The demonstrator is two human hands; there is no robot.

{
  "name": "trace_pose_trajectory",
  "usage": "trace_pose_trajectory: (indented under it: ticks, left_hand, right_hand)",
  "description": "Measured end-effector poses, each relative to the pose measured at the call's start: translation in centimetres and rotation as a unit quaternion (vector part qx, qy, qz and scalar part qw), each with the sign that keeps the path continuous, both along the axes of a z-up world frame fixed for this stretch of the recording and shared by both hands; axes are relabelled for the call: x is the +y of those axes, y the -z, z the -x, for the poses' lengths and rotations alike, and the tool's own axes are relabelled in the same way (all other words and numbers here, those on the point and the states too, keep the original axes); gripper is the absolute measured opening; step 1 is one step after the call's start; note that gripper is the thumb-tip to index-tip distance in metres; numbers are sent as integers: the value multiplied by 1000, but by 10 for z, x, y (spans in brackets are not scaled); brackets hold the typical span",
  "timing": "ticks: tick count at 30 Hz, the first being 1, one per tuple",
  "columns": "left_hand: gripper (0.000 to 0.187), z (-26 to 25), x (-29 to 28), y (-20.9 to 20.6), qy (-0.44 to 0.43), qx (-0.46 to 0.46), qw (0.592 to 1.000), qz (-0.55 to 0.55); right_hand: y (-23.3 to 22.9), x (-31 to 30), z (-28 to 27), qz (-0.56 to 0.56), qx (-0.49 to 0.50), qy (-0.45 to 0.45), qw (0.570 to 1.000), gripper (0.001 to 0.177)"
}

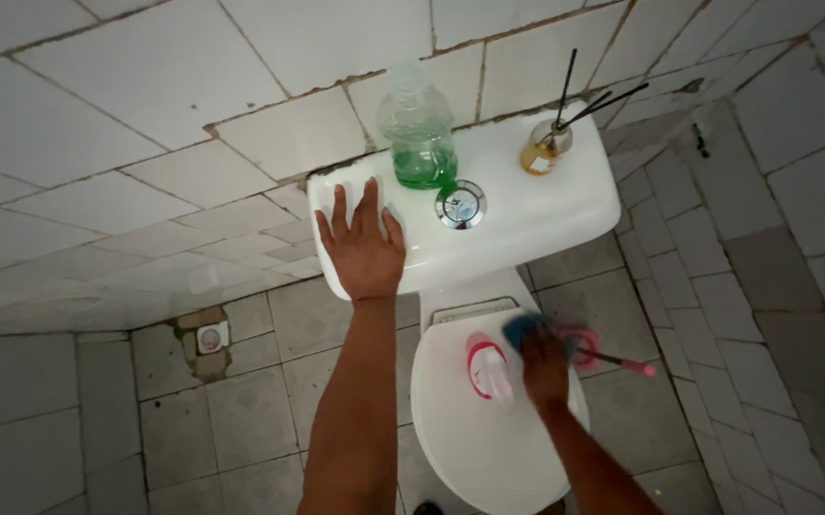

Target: The person wipes the toilet tank, seat, and rim using a blue cloth. They lift the seat to wipe underneath and continue cleaning the exterior surfaces.

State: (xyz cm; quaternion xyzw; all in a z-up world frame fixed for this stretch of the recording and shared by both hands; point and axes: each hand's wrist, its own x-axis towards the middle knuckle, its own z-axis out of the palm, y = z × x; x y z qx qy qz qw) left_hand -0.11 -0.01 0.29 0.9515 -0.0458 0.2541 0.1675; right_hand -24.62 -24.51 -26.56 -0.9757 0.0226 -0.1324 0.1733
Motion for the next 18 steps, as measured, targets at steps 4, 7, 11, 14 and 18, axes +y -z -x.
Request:
trace_pose_trajectory:
  ticks: [4, 7, 11, 14, 18]
  left_hand:
    - [43, 0, 0, -1, -1, 2, 1000, -2]
    - [43, 0, -1, -4, -1, 2, 1000, 3]
    - [43, 2, -1, -7, 0, -8, 1000, 0]
    - [42, 1, -1, -7, -3, -23, 1000, -3]
    - [42, 2, -1, -6, 5, -38, 999, 12]
  right_hand:
    - [16, -6, -71, -88, -6, -76, 993, 29]
    - [22, 5, -102, -43, 75, -126, 988, 17]
    - [32, 33, -136, 112, 259, -258, 924, 13]
    - [37, 43, -168, -85, 343, -274, 894, 21]
    - [41, 42, -195, -252, 497, -240, 795, 24]
